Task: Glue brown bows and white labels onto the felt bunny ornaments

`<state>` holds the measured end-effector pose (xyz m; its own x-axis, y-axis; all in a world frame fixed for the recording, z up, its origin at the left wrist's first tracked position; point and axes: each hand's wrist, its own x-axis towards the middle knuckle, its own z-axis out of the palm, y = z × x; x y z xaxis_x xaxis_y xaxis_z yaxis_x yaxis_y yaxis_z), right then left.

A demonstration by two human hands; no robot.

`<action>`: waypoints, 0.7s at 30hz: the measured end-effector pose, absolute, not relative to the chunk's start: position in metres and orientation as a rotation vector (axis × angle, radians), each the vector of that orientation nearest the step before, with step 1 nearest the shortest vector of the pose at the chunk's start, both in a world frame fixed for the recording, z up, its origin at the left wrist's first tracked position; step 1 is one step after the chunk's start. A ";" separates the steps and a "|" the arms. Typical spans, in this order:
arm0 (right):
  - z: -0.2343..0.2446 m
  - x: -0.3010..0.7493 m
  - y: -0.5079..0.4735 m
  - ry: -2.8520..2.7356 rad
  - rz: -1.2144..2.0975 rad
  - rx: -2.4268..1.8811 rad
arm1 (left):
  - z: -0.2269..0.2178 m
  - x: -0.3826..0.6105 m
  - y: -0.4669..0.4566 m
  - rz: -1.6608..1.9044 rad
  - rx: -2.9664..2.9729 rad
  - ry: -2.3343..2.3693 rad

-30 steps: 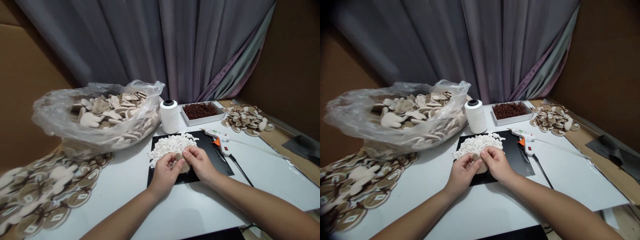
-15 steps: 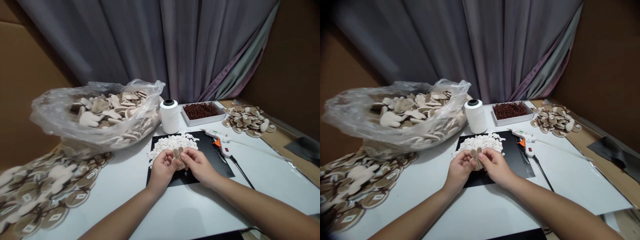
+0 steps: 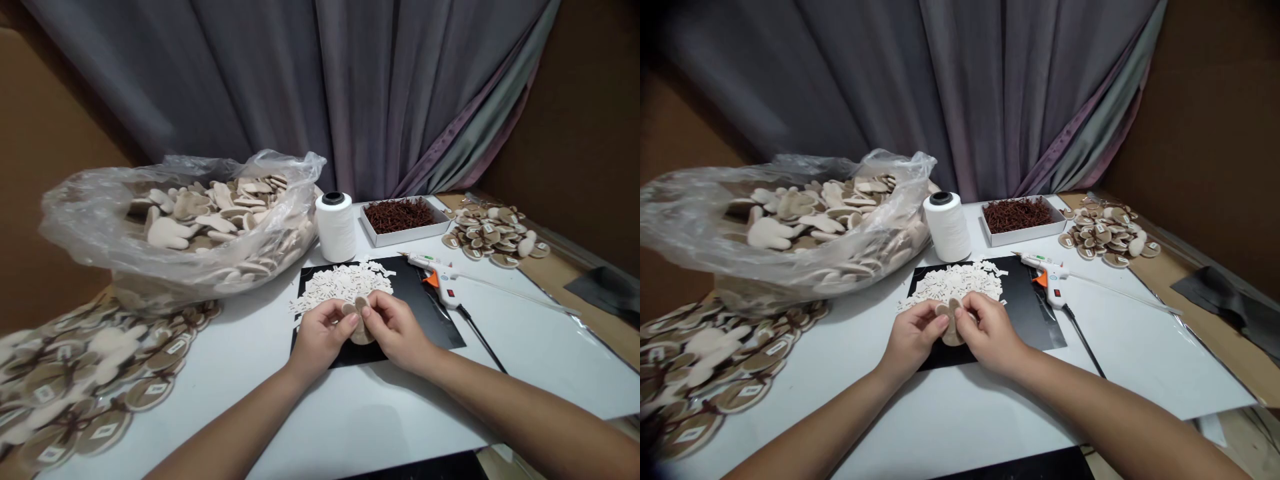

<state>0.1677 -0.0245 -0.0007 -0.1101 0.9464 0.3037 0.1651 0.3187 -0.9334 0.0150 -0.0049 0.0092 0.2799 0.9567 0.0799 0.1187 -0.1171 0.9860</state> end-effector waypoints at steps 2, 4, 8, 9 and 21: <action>-0.001 0.168 -0.024 -1.547 0.916 -1.075 | 0.008 0.014 -0.006 0.993 1.500 1.044; -0.002 0.167 -0.025 -1.538 0.903 -1.082 | 0.006 0.014 -0.007 0.980 1.520 1.038; -0.004 0.166 -0.026 -1.505 0.892 -1.067 | 0.005 0.012 -0.010 0.922 1.624 1.021; -0.004 0.166 -0.026 -1.502 0.895 -1.061 | 0.005 0.012 -0.010 0.916 1.640 1.014; -0.003 0.168 -0.021 -1.216 1.323 -0.939 | 0.011 0.012 -0.003 1.046 1.432 1.023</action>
<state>0.1676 -0.0206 -0.0033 -0.1318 0.9859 0.1028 -0.1851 0.0774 -0.9797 0.0125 -0.0027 0.0111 0.2551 0.9638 0.0774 0.0559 -0.0946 0.9939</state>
